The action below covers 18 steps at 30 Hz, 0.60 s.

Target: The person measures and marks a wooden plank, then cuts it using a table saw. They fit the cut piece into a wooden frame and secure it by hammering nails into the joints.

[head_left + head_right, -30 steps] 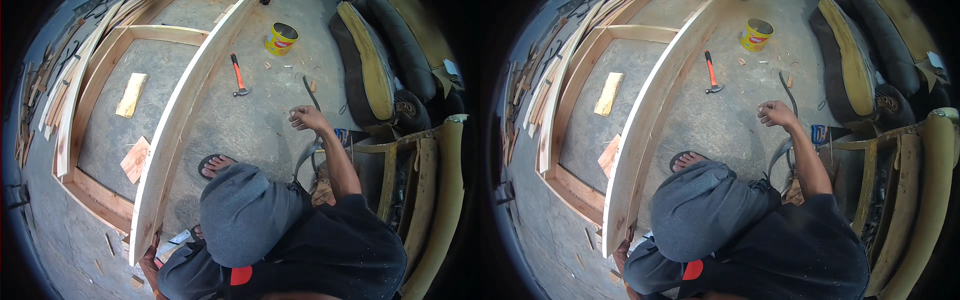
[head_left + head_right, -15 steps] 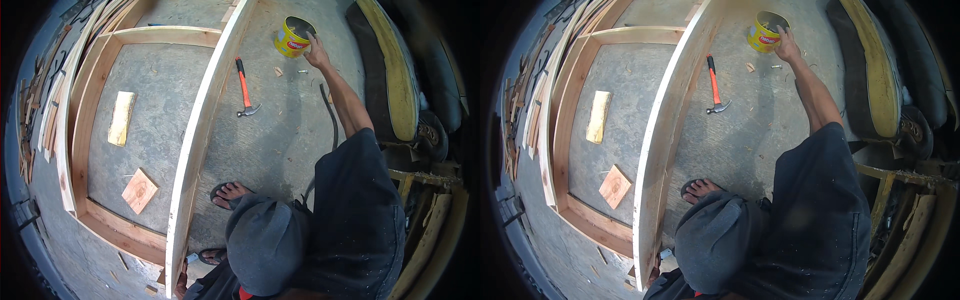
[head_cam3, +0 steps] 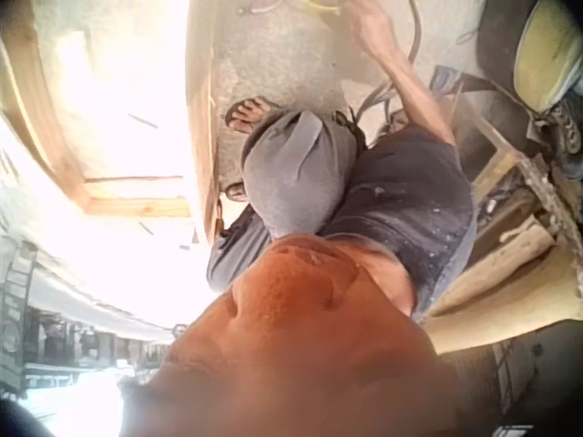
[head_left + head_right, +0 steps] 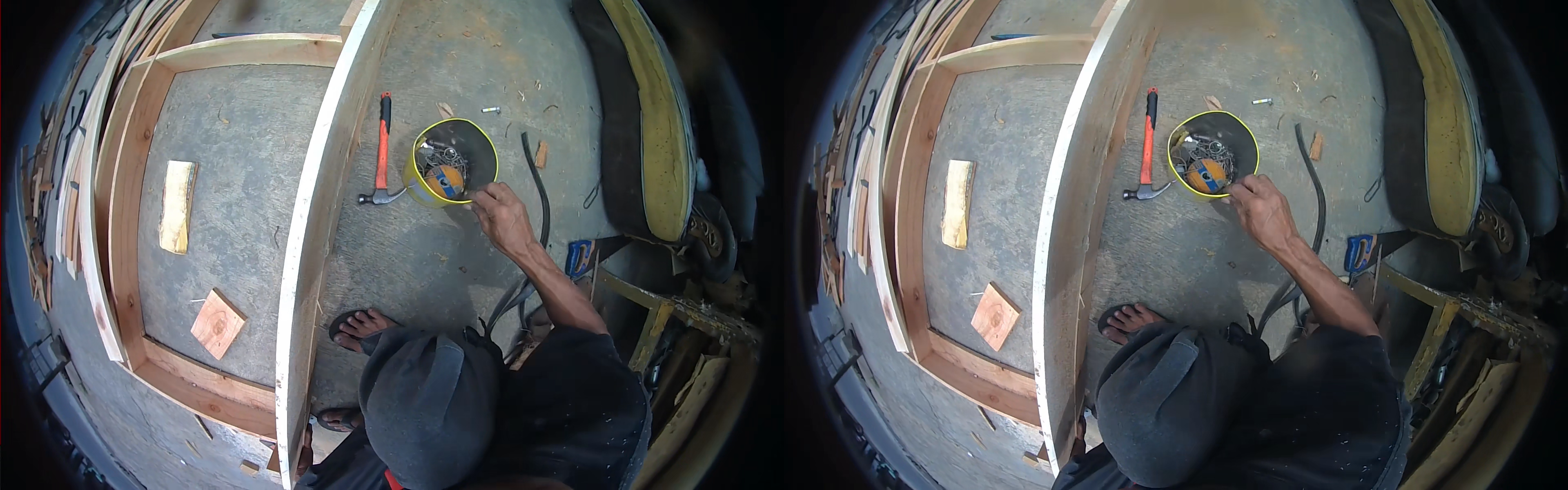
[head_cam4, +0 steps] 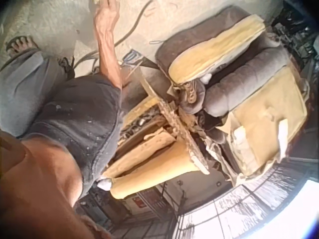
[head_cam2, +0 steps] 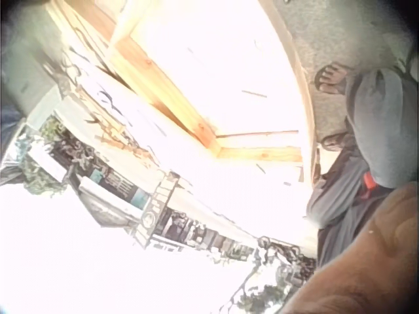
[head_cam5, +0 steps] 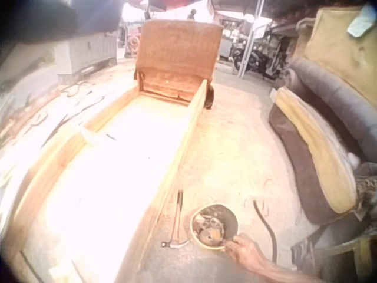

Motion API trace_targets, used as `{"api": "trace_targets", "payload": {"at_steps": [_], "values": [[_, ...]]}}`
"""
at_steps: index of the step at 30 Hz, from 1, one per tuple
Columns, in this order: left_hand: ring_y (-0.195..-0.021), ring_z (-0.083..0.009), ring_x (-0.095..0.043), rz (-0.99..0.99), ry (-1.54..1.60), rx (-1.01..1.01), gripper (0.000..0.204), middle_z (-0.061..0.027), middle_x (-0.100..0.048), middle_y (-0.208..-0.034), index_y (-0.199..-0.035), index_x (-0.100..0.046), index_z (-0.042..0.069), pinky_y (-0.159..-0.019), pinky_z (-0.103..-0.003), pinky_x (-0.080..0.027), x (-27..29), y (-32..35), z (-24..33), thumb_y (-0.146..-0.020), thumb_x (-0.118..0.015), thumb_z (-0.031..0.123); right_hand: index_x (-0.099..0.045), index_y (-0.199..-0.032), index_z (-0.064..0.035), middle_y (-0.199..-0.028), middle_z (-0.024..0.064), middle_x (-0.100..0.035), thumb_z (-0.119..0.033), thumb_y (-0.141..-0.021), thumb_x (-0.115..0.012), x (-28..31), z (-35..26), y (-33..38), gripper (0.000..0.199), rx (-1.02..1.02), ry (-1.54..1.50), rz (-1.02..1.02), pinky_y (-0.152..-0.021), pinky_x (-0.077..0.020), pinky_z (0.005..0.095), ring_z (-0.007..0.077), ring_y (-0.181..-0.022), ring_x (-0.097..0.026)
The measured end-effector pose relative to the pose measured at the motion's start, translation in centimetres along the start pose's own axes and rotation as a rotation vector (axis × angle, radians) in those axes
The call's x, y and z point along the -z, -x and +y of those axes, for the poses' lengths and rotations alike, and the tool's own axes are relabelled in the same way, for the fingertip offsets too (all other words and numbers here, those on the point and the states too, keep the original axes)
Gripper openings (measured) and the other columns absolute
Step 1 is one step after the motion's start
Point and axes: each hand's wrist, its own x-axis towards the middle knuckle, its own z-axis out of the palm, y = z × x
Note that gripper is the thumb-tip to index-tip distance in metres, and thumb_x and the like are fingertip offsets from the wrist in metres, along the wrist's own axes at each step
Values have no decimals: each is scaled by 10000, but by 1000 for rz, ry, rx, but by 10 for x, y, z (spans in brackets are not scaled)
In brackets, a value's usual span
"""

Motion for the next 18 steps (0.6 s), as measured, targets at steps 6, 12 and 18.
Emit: {"api": "trace_targets", "payload": {"at_steps": [6,12,18], "values": [[-1359,-306,-482,448,-312,-202,535,-93,-547,-1449,-1487,-466,241,-1164,-525,-330,-21,-3,-8,-1058,-398,553,-754,-960,-33,-874,148,-714,-211,-865,-748,43,-40,3,202,-104,-327,-412,-729,-558,430,331,-823,-713],[-1328,-291,-501,897,-524,-338,517,-78,-565,-1414,-1466,-485,248,-1143,-522,-353,-49,-15,-28,-1049,-429,549,-714,-992,30,-915,219,-732,-55,-888,-606,-13,-35,-42,172,102,61,-506,-749,-577,479,404,-849,-726],[-1338,-251,-414,1084,-445,-258,651,18,-442,-1463,-1505,-382,259,-1165,-464,-272,-68,-30,-32,-984,-521,624,-717,-952,12,-930,247,-726,-63,-835,-606,-95,-23,-46,178,67,281,-503,-739,-580,496,436,-830,-716]]}}
